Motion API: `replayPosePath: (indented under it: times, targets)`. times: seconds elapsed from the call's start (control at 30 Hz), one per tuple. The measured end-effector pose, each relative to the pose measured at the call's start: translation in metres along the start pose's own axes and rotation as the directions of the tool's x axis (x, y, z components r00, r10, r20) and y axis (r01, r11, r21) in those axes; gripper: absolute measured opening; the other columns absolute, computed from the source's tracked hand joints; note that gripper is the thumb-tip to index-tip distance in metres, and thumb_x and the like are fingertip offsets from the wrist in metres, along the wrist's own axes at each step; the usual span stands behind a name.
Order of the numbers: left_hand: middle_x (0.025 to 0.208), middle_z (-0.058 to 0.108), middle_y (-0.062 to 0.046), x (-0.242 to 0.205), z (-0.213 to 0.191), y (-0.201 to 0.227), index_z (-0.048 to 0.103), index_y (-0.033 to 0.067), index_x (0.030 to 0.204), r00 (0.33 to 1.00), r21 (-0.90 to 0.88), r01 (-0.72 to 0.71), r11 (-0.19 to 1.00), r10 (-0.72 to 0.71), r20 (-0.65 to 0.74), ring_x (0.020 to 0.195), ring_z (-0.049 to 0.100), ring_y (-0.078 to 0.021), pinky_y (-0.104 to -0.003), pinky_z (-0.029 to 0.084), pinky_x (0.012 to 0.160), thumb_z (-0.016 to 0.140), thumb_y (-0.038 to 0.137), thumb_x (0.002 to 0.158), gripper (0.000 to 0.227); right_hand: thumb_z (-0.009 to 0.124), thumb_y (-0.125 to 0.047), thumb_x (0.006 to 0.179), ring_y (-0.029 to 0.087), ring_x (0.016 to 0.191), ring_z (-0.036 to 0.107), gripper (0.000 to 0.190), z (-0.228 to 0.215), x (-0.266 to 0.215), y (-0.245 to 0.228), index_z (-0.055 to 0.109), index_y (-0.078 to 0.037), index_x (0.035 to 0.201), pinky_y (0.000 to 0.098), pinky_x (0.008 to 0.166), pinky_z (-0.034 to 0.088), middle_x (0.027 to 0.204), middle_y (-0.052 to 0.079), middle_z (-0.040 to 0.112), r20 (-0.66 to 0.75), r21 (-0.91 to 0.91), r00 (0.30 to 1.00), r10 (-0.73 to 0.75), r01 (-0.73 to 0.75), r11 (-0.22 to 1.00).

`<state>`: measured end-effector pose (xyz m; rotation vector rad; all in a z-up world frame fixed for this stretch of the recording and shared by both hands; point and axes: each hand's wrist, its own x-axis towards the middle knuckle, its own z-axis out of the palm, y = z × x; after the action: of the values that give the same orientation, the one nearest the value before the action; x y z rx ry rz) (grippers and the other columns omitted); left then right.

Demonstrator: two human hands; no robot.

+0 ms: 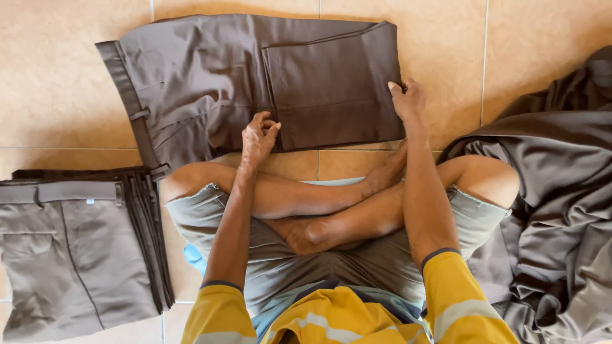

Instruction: Folding brown pants while sitting on the floor and stacking them.

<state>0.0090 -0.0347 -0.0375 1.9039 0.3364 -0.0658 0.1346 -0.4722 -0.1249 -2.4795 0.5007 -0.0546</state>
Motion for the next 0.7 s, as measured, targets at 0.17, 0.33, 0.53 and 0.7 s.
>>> replayPosePath:
  times: [0.17, 0.33, 0.53, 0.7]
  targets:
    - [0.083, 0.077, -0.001, -0.021, -0.008, 0.042, 0.075, 0.0206, 0.107, 0.937, 0.32, -0.3, 0.899, 0.341, -0.078, 0.063, 0.071, -0.0215, -0.033, 0.057, 0.055, 0.079, 0.03, 0.089, 0.021, 0.082, -0.028, 0.08, 0.03, 0.099, 0.071, 0.038, 0.047, 0.064, 0.077, 0.064, -0.013, 0.11, 0.0451, 0.093, 0.051, 0.103, 0.009, 0.071, -0.707, -0.11, 0.706, -0.037, -0.058, 0.992]
    - [0.098, 0.068, -0.005, -0.029, -0.009, 0.067, 0.072, 0.0102, 0.105, 0.776, 0.537, -0.484, 0.691, 0.622, -0.101, 0.081, 0.065, -0.024, -0.036, 0.054, 0.067, 0.08, 0.027, 0.083, 0.028, 0.081, -0.022, 0.096, 0.04, 0.117, 0.052, 0.071, -0.073, -0.008, -0.017, 0.033, 0.004, 0.142, 0.0516, 0.092, 0.053, 0.13, 0.024, 0.044, -0.343, -0.249, 0.933, 0.107, -0.2, 0.948]
    - [0.142, 0.049, -0.017, -0.019, -0.001, 0.033, 0.06, 0.0131, 0.133, 0.924, 0.728, -0.363, 0.582, 0.324, 0.201, 0.133, 0.047, -0.0352, -0.057, 0.047, 0.103, 0.083, 0.039, 0.084, 0.061, 0.078, -0.048, 0.09, 0.051, 0.125, 0.052, 0.067, -0.053, -0.111, -0.122, 0.06, -0.006, 0.138, 0.0616, 0.091, 0.051, 0.133, 0.029, 0.053, 0.251, -0.236, 0.871, -0.422, 0.477, 0.846]
    - [0.144, 0.047, -0.016, -0.015, -0.001, 0.031, 0.057, 0.0154, 0.136, 0.933, 0.744, -0.344, 0.573, 0.3, 0.2, 0.135, 0.044, -0.0345, -0.056, 0.044, 0.105, 0.081, 0.039, 0.086, 0.06, 0.065, -0.059, 0.093, 0.063, 0.146, 0.017, 0.103, -0.024, -0.149, -0.157, 0.022, 0.005, 0.162, 0.0794, 0.104, 0.034, 0.157, 0.045, 0.017, 0.513, -0.431, 0.84, -0.177, 0.43, 0.793]
